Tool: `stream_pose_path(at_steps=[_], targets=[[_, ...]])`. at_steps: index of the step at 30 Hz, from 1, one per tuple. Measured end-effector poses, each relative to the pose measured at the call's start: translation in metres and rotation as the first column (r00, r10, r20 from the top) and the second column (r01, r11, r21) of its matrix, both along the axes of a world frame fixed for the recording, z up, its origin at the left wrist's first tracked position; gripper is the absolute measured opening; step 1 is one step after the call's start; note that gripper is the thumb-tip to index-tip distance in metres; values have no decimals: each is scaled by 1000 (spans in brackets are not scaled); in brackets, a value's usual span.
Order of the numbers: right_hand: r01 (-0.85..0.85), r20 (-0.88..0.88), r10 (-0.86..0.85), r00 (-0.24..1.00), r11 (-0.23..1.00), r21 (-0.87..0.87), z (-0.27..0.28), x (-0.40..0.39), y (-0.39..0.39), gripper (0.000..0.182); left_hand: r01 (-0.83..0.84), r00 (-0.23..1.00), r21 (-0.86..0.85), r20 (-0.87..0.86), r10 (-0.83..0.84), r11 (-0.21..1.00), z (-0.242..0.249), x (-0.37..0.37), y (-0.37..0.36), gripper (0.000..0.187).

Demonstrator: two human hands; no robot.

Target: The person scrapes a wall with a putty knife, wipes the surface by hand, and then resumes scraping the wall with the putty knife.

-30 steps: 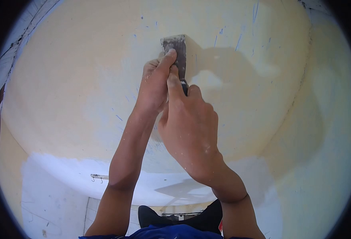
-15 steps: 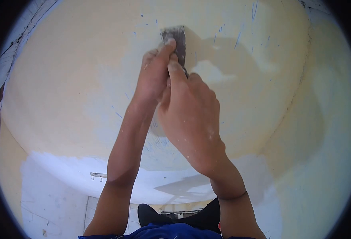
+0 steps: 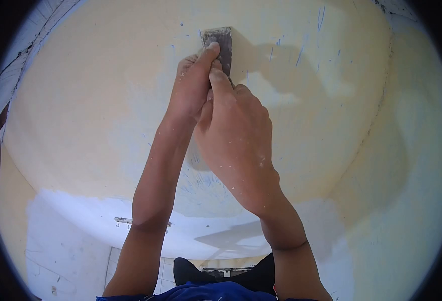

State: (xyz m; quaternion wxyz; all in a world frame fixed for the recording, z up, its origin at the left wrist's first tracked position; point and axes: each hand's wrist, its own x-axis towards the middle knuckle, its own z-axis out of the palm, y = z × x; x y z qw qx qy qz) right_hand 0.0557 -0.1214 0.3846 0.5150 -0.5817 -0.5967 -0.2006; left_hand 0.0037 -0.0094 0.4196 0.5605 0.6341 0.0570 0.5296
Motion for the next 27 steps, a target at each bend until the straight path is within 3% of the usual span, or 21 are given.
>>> stream_pose_path(at_steps=[1,5,7,9,11,15,17,23,27], targets=[[5,14,-5,1000,1000,-25,1,-1,0,50,-6,1000,20,9,6,1000,2,0,0,43],[80,56,-78,995,996,-27,-33,-1,0,51,-32,998,45,-48,35,998,-31,-4,-1,44],[43,14,-42,999,998,-44,-64,0,-6,53,-156,963,66,-211,166,986,-59,-3,-4,47],[21,-21,-21,1000,1000,-14,-86,2,0,53,-148,966,71,-206,159,986,-71,0,-8,48],[-15,-64,24,998,991,133,-98,5,10,52,-138,967,71,-204,150,988,-72,3,-7,49],[-11,-64,22,998,987,161,-60,9,6,51,-60,980,120,-180,81,991,-38,11,-1,51],[45,-107,-37,994,996,75,-46,9,3,52,-6,985,108,-172,25,994,-33,12,-3,51],[84,-78,-85,993,996,-19,-84,4,-6,52,-72,970,88,-228,91,993,-65,11,-6,48],[43,-63,-41,997,999,25,-64,11,-9,52,6,977,39,-215,3,999,-49,13,-9,48]])
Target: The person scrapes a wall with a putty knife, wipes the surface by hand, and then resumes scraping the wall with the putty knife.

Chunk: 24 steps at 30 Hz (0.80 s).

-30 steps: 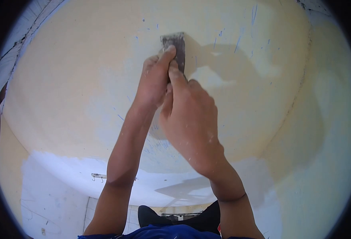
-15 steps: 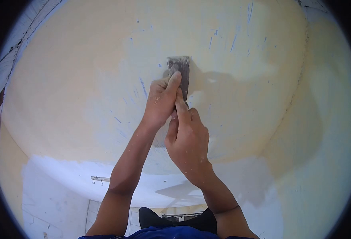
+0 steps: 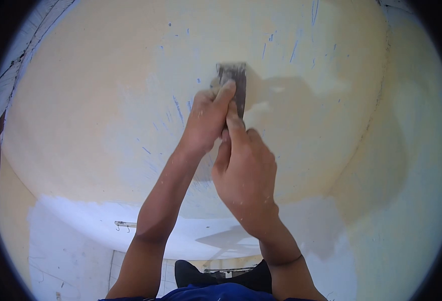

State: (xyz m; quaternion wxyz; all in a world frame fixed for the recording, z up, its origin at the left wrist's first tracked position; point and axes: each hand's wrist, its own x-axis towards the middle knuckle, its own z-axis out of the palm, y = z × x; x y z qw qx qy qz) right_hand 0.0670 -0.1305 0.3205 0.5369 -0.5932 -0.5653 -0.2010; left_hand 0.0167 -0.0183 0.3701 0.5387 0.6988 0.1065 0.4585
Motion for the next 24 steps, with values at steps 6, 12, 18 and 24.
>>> stream_pose_path(at_steps=[6,12,18,24], targets=[[58,-16,-59,998,997,-52,8,0,-1,50,27,999,-11,37,-26,1000,0,4,-2,49],[25,-3,-26,1000,997,-74,-10,7,-3,51,-8,999,6,48,7,1000,-13,9,-4,47],[18,-15,-19,1000,1000,-13,28,10,-1,48,44,989,-14,142,-42,999,19,16,-5,47],[98,49,-93,995,988,-118,0,3,-6,47,-10,999,4,51,10,1000,-5,5,-1,47]])
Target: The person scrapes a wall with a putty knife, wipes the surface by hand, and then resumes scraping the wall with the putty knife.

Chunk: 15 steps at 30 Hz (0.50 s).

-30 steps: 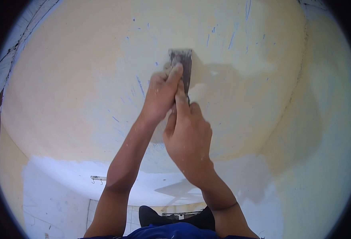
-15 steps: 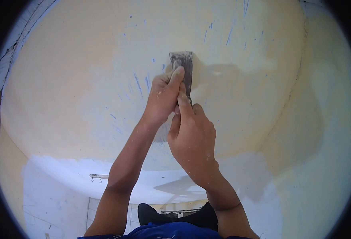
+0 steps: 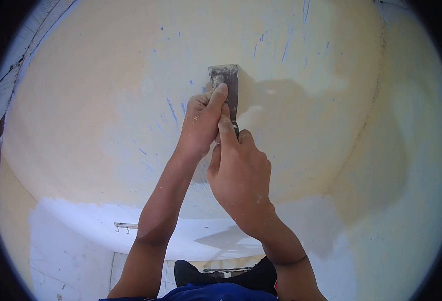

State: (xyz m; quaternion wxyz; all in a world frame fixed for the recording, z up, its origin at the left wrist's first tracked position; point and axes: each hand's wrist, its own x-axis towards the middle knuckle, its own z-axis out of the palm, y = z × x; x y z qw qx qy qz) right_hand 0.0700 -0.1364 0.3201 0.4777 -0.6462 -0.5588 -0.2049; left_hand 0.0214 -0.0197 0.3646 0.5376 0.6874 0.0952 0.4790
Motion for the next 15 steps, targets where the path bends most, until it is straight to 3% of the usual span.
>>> stream_pose_path(at_steps=[7,15], targets=[[-25,-18,26,1000,998,50,41,2,1,44,10,999,15,31,-10,1000,38,4,-3,46],[-2,-15,2,1000,1000,-3,12,0,0,43,26,1000,-17,9,-26,1000,11,0,0,48]])
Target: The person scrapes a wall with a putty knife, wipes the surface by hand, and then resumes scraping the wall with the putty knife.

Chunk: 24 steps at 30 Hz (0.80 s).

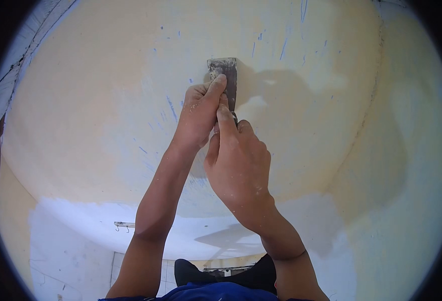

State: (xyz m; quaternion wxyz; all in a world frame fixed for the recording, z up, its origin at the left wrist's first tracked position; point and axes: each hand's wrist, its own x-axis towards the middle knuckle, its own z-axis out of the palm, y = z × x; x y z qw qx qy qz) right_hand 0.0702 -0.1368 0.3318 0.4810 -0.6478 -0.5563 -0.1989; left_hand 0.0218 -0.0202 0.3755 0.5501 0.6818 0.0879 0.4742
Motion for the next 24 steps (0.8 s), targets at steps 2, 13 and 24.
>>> stream_pose_path(at_steps=[2,13,24], targets=[[-33,-9,34,999,999,42,16,5,2,44,15,1000,2,5,-15,1000,10,3,2,49],[-45,-57,52,997,993,112,-17,8,7,48,-81,993,65,-75,86,995,-6,9,-3,47],[18,-81,-13,997,998,64,9,12,-3,41,-34,999,101,-29,37,994,13,22,-6,46]])
